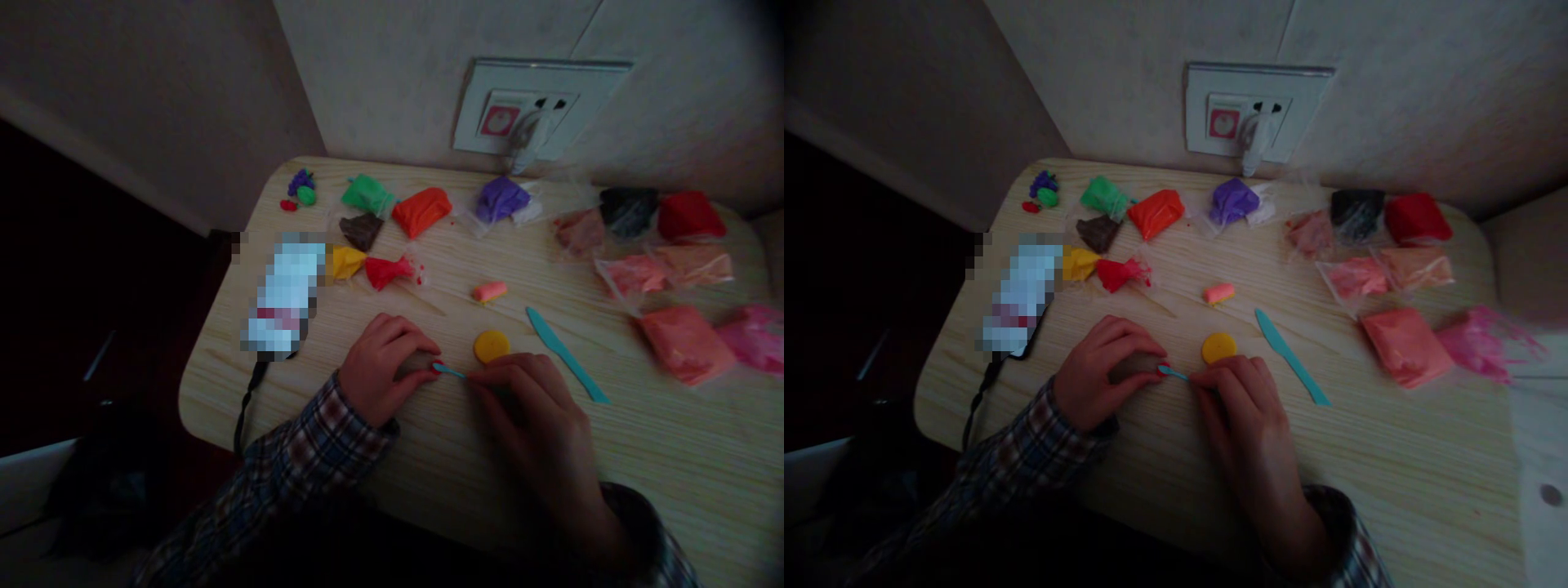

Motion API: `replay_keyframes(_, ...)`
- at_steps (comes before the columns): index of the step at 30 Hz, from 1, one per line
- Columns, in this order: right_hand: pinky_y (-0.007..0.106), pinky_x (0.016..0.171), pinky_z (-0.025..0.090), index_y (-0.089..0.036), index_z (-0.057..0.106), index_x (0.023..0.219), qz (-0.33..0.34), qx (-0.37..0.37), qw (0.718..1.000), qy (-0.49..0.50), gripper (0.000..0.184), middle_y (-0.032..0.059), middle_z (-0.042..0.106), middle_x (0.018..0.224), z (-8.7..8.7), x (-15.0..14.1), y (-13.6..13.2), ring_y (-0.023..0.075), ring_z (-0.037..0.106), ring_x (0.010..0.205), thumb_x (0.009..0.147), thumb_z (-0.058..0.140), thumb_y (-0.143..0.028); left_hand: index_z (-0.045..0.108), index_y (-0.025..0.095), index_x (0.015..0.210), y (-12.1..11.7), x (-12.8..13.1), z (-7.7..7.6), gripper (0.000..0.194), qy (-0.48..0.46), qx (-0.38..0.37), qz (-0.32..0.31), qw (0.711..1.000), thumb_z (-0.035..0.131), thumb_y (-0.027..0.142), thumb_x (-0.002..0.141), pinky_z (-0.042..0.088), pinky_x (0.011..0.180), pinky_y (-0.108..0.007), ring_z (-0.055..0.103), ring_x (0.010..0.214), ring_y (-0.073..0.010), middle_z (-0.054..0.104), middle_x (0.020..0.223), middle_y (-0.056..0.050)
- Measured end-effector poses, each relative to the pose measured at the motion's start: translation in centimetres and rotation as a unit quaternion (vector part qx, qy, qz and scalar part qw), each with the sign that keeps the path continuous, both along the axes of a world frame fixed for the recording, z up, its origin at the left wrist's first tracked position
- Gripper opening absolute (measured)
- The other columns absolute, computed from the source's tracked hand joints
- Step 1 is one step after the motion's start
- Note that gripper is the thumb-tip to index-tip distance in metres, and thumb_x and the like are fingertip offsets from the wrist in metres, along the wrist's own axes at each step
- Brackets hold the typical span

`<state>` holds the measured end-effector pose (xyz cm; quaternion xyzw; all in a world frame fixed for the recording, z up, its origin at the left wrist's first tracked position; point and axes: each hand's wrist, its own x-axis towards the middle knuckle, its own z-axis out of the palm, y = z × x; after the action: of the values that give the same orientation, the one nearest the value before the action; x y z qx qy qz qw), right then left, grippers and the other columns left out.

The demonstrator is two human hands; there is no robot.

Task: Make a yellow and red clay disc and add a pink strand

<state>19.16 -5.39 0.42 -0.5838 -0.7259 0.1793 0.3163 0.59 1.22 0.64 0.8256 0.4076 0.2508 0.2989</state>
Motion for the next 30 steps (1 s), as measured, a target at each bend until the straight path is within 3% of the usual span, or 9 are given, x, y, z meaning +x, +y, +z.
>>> replay_keyframes(7, 0.034, 0.068, 0.044, -0.021, 0.056, 0.081, 0.003, 0.002, 1.0, -0.022, 0.011, 0.0045, 0.057, 0.082, -0.2, -0.2, 0.0, 0.0208, 0.052, 0.08, 0.089, 0.049, -0.016, 0.067, 0.015, 0.09, 0.1, -0.2, -0.1, 0.018, -0.006, 0.001, 0.0, 1.0, 0.073, 0.02, 0.074, 0.049, 0.08, -0.033, 0.056, 0.088, -0.0191, 0.063, 0.087, -0.004)
replay_keyframes(14, 0.034, 0.071, 0.045, -0.021, 0.056, 0.083, -0.011, -0.019, 1.0, 0.006, 0.009, 0.0037, 0.059, 0.083, -0.1, -0.1, -0.1, 0.0202, 0.053, 0.081, 0.088, 0.051, -0.017, 0.069, 0.015, 0.083, 0.0, 0.1, -0.3, 0.006, -0.006, 0.04, -0.012, 0.999, 0.068, 0.018, 0.078, 0.048, 0.076, -0.031, 0.054, 0.083, -0.0183, 0.061, 0.082, -0.005)
replay_keyframes(23, 0.032, 0.069, 0.045, -0.02, 0.058, 0.087, -0.061, -0.013, 0.997, 0.044, 0.004, 0.0034, 0.06, 0.086, 0.1, 0.6, -0.1, 0.0181, 0.056, 0.081, 0.087, 0.054, -0.021, 0.067, 0.012, 0.088, 0.0, 0.0, -0.5, 0.015, -0.001, 0.075, -0.031, 0.997, 0.071, 0.02, 0.075, 0.049, 0.074, -0.032, 0.054, 0.082, -0.0193, 0.061, 0.085, -0.007)
replay_keyframes(30, 0.03, 0.064, 0.044, -0.019, 0.059, 0.089, -0.071, 0.011, 0.996, 0.045, 0.005, 0.0029, 0.059, 0.084, 0.0, 0.9, -0.1, 0.017, 0.055, 0.077, 0.087, 0.055, -0.021, 0.066, 0.014, 0.084, 0.0, 0.2, -1.1, 0.009, -0.009, 0.115, -0.046, 0.992, 0.06, 0.021, 0.084, 0.048, 0.071, -0.029, 0.054, 0.078, -0.0173, 0.061, 0.08, -0.006)
